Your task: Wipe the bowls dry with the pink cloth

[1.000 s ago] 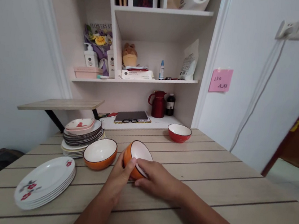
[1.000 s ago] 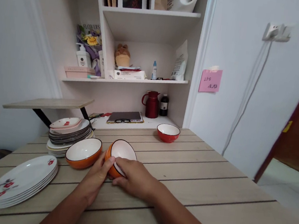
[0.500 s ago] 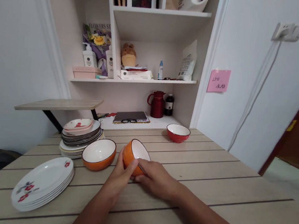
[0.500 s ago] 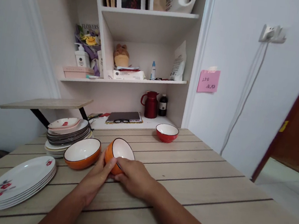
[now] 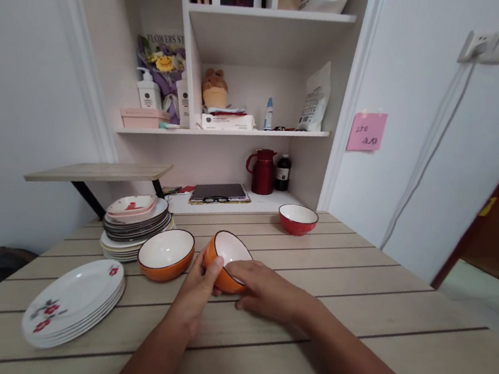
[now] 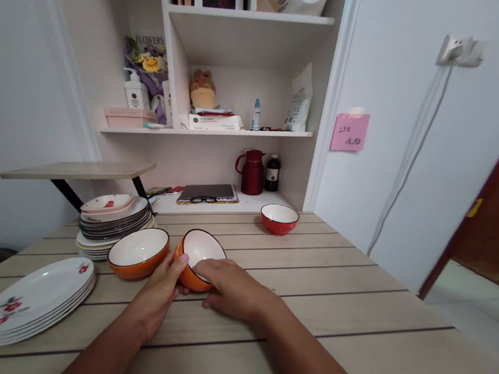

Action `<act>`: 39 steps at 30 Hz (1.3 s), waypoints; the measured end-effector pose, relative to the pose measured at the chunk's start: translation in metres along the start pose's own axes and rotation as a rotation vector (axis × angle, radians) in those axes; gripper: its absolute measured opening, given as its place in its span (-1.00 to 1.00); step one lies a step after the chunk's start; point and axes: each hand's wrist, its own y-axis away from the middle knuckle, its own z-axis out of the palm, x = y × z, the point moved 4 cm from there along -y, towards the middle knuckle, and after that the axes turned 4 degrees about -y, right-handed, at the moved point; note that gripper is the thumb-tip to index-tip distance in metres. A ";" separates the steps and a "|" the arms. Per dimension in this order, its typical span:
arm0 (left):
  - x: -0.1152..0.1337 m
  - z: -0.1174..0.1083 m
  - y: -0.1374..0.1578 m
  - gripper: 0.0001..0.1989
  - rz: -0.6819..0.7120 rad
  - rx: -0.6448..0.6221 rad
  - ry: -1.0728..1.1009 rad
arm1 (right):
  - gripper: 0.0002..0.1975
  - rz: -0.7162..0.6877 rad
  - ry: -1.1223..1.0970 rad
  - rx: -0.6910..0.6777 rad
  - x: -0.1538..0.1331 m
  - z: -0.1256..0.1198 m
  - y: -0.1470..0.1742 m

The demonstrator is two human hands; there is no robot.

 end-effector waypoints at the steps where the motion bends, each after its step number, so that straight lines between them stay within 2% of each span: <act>1: 0.000 0.000 -0.001 -0.24 -0.001 -0.008 -0.005 | -0.67 -0.004 0.028 0.001 0.000 0.000 0.000; 5: -0.001 0.002 -0.001 -0.15 -0.006 -0.066 -0.015 | -0.75 0.073 0.034 0.052 -0.003 0.003 -0.001; 9: 0.001 0.006 0.001 0.00 0.059 -0.085 0.010 | -0.78 0.173 -0.045 0.131 -0.010 0.006 -0.001; 15: -0.002 0.006 -0.002 -0.06 0.044 -0.044 0.026 | -0.64 0.109 -0.100 0.093 -0.014 0.003 -0.001; 19: -0.006 0.002 -0.004 -0.17 0.008 -0.037 -0.018 | -0.58 0.063 0.012 -0.009 -0.004 0.000 0.000; 22: -0.007 0.000 -0.003 -0.25 0.004 -0.047 -0.019 | -0.64 0.040 0.087 0.011 -0.002 -0.001 0.001; 26: -0.008 0.000 -0.004 -0.16 -0.019 -0.089 -0.025 | -0.82 0.070 0.123 0.059 -0.005 0.003 0.001; 29: -0.009 0.003 -0.005 -0.05 -0.003 -0.114 -0.029 | -0.82 0.101 0.083 0.086 -0.011 0.007 0.001; 31: -0.007 0.004 -0.005 -0.03 0.018 -0.101 -0.006 | -0.80 0.127 0.018 0.110 -0.015 0.009 0.000; 35: -0.003 0.002 -0.003 -0.13 0.025 -0.011 0.014 | -0.74 0.139 -0.087 0.132 -0.017 0.009 -0.004; 39: -0.002 -0.004 -0.003 -0.22 0.000 0.060 -0.011 | -0.59 0.063 -0.028 0.021 -0.011 0.006 -0.002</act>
